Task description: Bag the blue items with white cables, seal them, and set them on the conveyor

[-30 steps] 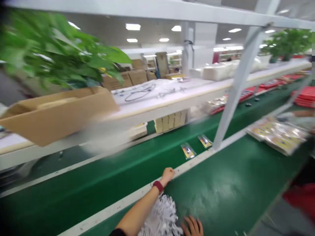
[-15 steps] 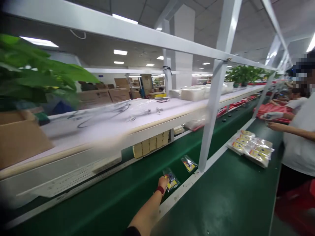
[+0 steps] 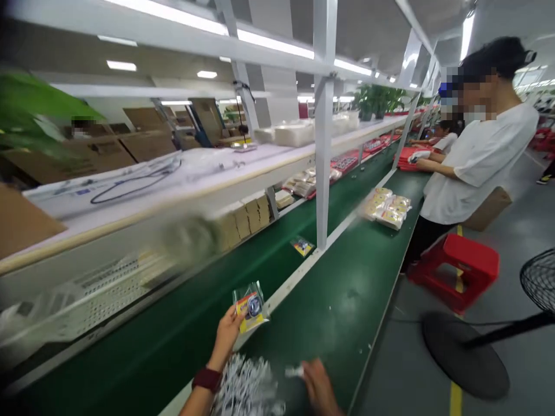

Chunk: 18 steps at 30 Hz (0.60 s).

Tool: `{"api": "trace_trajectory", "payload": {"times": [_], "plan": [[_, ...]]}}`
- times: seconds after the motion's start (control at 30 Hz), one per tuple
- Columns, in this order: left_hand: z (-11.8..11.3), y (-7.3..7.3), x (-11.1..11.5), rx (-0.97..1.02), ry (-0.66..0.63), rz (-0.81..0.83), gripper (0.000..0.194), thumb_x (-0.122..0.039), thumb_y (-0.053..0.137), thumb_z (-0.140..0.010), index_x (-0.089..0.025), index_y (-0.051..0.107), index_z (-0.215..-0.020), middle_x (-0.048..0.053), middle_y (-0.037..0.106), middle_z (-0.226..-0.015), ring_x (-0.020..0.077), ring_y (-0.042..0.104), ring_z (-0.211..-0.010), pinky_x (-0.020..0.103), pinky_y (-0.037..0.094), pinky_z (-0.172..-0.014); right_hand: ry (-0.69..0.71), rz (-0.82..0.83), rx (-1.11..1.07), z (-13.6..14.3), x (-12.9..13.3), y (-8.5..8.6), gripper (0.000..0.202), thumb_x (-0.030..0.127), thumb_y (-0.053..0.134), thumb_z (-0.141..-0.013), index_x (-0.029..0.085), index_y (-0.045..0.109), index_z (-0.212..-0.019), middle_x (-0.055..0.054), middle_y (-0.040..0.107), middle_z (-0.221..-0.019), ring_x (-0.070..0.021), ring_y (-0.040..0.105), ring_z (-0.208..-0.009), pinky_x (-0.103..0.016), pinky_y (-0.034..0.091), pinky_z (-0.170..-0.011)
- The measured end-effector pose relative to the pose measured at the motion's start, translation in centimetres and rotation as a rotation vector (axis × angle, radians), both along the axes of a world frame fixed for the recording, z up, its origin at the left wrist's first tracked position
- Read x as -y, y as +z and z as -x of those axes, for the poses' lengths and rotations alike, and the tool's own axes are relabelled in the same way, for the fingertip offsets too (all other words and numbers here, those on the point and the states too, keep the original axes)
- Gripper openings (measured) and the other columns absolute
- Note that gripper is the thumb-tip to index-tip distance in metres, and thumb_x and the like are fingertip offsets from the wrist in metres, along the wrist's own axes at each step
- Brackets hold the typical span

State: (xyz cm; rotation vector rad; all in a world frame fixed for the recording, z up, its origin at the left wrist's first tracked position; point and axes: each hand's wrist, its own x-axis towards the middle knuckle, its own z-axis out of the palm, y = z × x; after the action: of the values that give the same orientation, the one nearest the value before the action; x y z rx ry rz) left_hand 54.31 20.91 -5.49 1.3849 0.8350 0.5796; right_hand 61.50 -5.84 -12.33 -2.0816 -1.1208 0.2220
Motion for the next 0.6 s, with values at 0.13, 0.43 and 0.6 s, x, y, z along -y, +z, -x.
{"api": "trace_trajectory", "payload": {"times": [0.13,0.43,0.6], "plan": [[4.7,4.8,2.8,-0.103,-0.236,-0.134,0.046,-0.044,0.066,-0.069,-0.012,0.062,-0.101,0.010,0.069,-0.098,0.0235,0.064,-0.092,0.032,0.048,-0.084,-0.274,-0.273,-0.373,-0.2,1.0,4.7,0.033,0.044,0.045,-0.086,0.025,0.063,-0.107,-0.009,0.066,-0.098,-0.0259,0.063,-0.092,-0.046,0.050,-0.086],[12.7,11.7,7.8,-0.156,-0.486,-0.443,0.035,-0.033,0.052,-0.084,-0.015,0.063,-0.112,0.007,0.068,-0.106,0.0214,0.061,-0.093,0.032,0.044,-0.087,-0.165,-0.589,-0.398,3.0,-2.5,17.9,0.017,0.035,0.062,-0.080,0.020,0.063,-0.089,-0.003,0.065,-0.084,-0.0167,0.059,-0.082,-0.031,0.047,-0.080],[16.5,12.8,9.6,-0.123,-0.573,-0.416,0.035,-0.033,0.054,-0.083,-0.015,0.066,-0.111,0.008,0.067,-0.108,0.0231,0.060,-0.098,0.033,0.044,-0.089,0.070,-0.460,-0.351,7.2,-1.4,19.8,0.016,0.035,0.064,-0.079,0.020,0.066,-0.084,-0.002,0.063,-0.079,-0.0166,0.059,-0.078,-0.031,0.046,-0.077]]}}
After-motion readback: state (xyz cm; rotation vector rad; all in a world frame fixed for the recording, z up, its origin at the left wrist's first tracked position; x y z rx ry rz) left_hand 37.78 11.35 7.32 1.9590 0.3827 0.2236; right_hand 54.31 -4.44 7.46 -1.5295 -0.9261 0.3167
